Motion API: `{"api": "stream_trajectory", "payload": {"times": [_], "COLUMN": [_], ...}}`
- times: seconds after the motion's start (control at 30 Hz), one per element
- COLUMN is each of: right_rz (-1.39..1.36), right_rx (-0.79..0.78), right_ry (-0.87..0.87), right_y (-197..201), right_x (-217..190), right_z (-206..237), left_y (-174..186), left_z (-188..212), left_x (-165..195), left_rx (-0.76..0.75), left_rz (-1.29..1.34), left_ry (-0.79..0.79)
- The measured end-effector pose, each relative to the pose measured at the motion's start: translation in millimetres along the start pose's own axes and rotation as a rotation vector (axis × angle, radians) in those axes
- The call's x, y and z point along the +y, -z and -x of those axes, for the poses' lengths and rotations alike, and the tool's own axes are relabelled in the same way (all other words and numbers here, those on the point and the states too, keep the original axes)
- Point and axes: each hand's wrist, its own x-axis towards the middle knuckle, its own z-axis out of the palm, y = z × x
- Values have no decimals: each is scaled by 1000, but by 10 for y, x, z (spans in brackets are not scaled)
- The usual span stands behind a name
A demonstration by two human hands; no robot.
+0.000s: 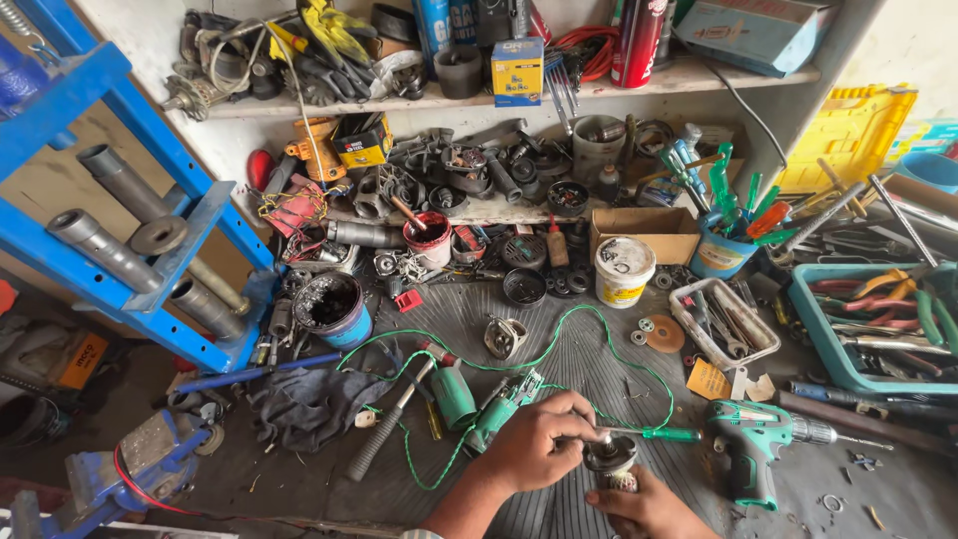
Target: The person assembles a small electric motor by inserting the rotor into the stator housing, aligning internal components, and securing the end cap. They use a rubber mallet to tap the end cap into place and a screwdriver to tighten screws, completing the assembly on a cluttered workbench.
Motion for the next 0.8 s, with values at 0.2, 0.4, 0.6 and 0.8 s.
{"api": "stream_trajectory", "payload": {"times": [0.2,0.4,0.6,0.8], "right_rz": [-186,624,996,1013], "right_rx": [-153,321,558,534], "right_ry": [-57,268,132,62], "right_y": [119,231,339,399], "right_x": [85,140,140,66], "right_z": [396,619,780,664], "left_y": [-380,-860,-1339,-1839], "left_z": [79,-55,16,203], "left_x": [-243,-78,-61,-187], "left_rx": [-54,110,171,428], "left_rz": [149,-286,-33,880], "left_ry": [-155,-316,365,785]}}
